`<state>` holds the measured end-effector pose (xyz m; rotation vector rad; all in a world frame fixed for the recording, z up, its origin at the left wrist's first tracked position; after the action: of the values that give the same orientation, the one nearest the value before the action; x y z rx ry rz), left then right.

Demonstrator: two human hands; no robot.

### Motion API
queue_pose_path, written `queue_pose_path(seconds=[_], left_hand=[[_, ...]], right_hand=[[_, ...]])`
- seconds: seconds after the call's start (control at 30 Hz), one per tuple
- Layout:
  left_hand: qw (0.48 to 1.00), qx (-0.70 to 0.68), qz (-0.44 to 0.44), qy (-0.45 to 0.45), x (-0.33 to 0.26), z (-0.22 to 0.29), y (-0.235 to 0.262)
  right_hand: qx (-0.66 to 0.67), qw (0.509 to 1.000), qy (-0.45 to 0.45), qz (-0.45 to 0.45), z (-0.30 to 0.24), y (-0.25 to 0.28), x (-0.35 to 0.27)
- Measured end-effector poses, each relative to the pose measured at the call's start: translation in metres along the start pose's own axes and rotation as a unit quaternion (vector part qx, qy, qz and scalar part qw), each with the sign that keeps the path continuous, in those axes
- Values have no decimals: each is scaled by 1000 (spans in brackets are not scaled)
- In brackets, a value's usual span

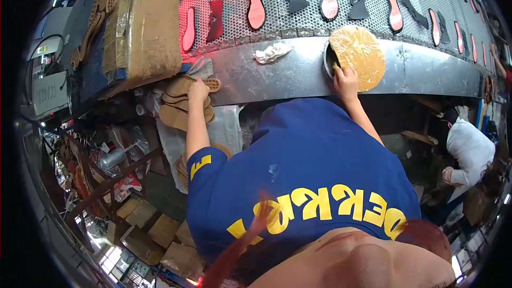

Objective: The person repeatedly picks up brown shoe soles from a stack, applies a yellow substance from a container onto the textured bottom using a yellow plastic spreader, and places the treated soles onto a perforated metal conveyor belt. The process is repeated continuously throughout the clip.

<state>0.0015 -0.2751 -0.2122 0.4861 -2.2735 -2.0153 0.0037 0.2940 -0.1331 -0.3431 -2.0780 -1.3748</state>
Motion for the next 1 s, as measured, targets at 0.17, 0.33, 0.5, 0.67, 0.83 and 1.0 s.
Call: queue_pose_path(seconds=[0.17, 0.33, 0.5, 0.67, 0.83, 1.0], left_hand=[[943, -167, 262, 116, -28, -11, 165], [792, -470, 276, 277, -79, -38, 184], [487, -843, 136, 183, -89, 44, 173], [333, -942, -41, -3, -89, 147, 195], [280, -958, -56, 27, -74, 198, 190], [285, -952, -113, 7, -102, 240, 197]], right_hand=[[-94, 995, -13, -22, 1, -7, -15], [22, 994, -102, 23, 2, 5, -6], [194, 933, -300, 34, 31, -1, -20], [427, 692, -582, 22, 72, -28, -52], [662, 420, -613, 97, 52, -30, -8], [706, 539, -445, 115, -6, 44, 105]])
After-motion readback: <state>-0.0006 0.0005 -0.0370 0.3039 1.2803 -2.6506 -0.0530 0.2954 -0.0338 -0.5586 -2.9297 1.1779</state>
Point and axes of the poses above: each hand's wrist, its own x-axis towards the middle knuckle, its own y-axis out of the back of the hand, z = x × y, the point moved 8 cm from there along x, towards the middle knuckle, and after that the axes turned 14 degrees about z, right-handed, at the moved point
